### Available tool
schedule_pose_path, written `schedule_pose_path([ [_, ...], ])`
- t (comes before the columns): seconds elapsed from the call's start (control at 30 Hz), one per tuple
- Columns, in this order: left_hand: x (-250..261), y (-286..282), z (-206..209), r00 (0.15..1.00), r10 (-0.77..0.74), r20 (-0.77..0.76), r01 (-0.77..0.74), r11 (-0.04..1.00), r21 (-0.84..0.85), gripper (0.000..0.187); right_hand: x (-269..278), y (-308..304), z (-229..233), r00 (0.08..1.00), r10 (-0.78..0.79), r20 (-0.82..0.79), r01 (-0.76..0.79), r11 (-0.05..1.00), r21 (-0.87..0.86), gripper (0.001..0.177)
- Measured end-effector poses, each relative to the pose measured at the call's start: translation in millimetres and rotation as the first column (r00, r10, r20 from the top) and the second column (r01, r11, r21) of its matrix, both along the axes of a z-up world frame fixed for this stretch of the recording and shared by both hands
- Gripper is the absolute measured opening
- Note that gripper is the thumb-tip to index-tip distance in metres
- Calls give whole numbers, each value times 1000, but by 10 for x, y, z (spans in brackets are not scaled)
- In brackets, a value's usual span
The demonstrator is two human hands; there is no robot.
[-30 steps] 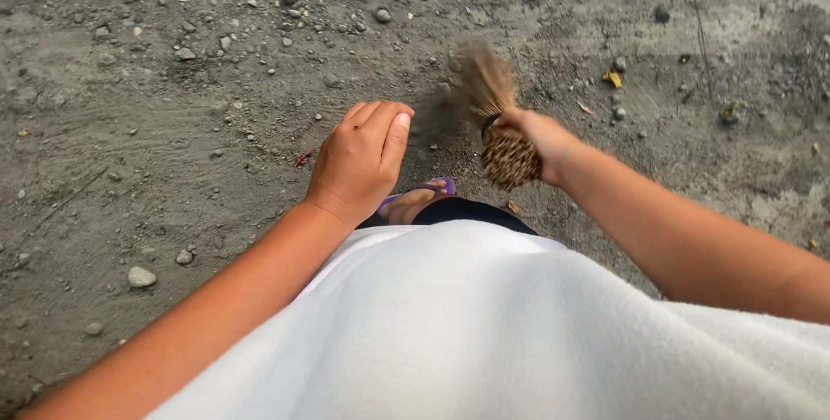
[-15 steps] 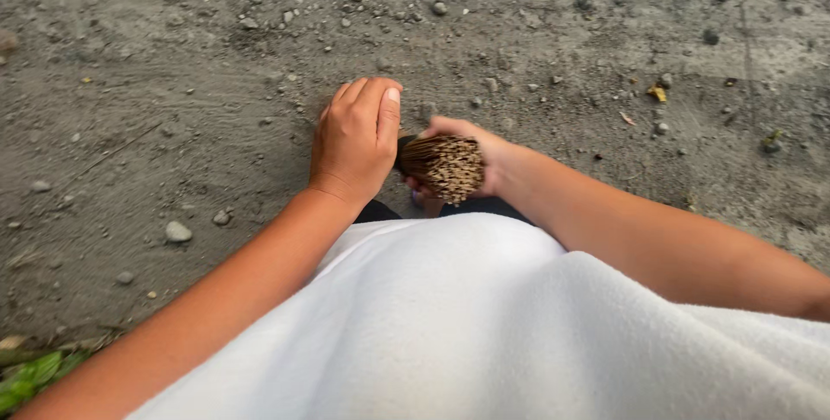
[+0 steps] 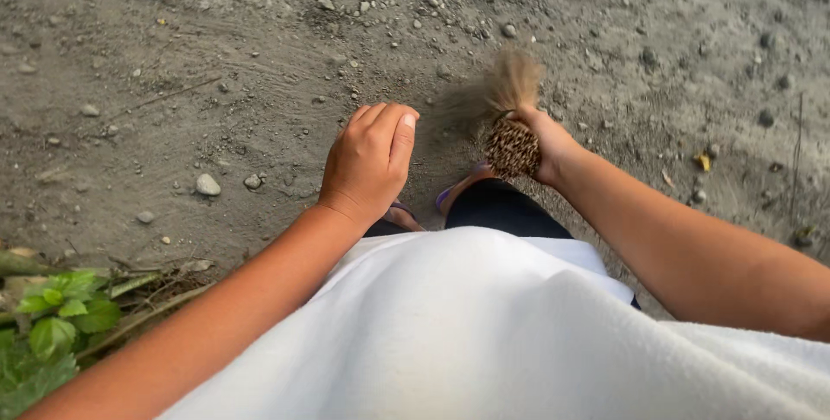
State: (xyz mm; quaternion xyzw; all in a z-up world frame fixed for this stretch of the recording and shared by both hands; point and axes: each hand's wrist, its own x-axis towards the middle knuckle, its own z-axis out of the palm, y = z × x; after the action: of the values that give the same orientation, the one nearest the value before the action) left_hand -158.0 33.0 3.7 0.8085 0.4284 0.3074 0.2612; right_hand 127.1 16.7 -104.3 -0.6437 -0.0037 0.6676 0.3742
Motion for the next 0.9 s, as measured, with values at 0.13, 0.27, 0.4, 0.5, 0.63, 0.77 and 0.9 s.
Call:
schedule_pose_path([
  [0.13,-56,-33,-30,998,60,26,-60,998,-15,25,-232,48,346,982,3,189,-19,997,80,38],
  [0.27,-61,2,-26,996,85,31,-85,996,-7,25,-316,115,401,986,149,-69,-144,987,73,30],
  [0.4,-21,169,6,993,117,-5,-117,993,-17,25,-519,392,181,823,339,-456,-283,940,188,40],
  [0.5,-3,319,24,991,132,-14,-132,991,17,25,-803,728,-102,791,412,-452,-349,911,219,34],
  [0.63,42,565,37,988,132,-80,-133,991,2,25,-869,1243,-455,792,343,-506,-283,939,193,46],
  [0.77,219,787,22,991,118,-57,-119,993,-12,25,37,1465,-435,817,-79,-571,56,997,-57,64],
  [0.9,556,1063,-16,995,92,-37,-93,995,-35,24,981,1544,-134,920,-161,-358,189,981,45,60],
])
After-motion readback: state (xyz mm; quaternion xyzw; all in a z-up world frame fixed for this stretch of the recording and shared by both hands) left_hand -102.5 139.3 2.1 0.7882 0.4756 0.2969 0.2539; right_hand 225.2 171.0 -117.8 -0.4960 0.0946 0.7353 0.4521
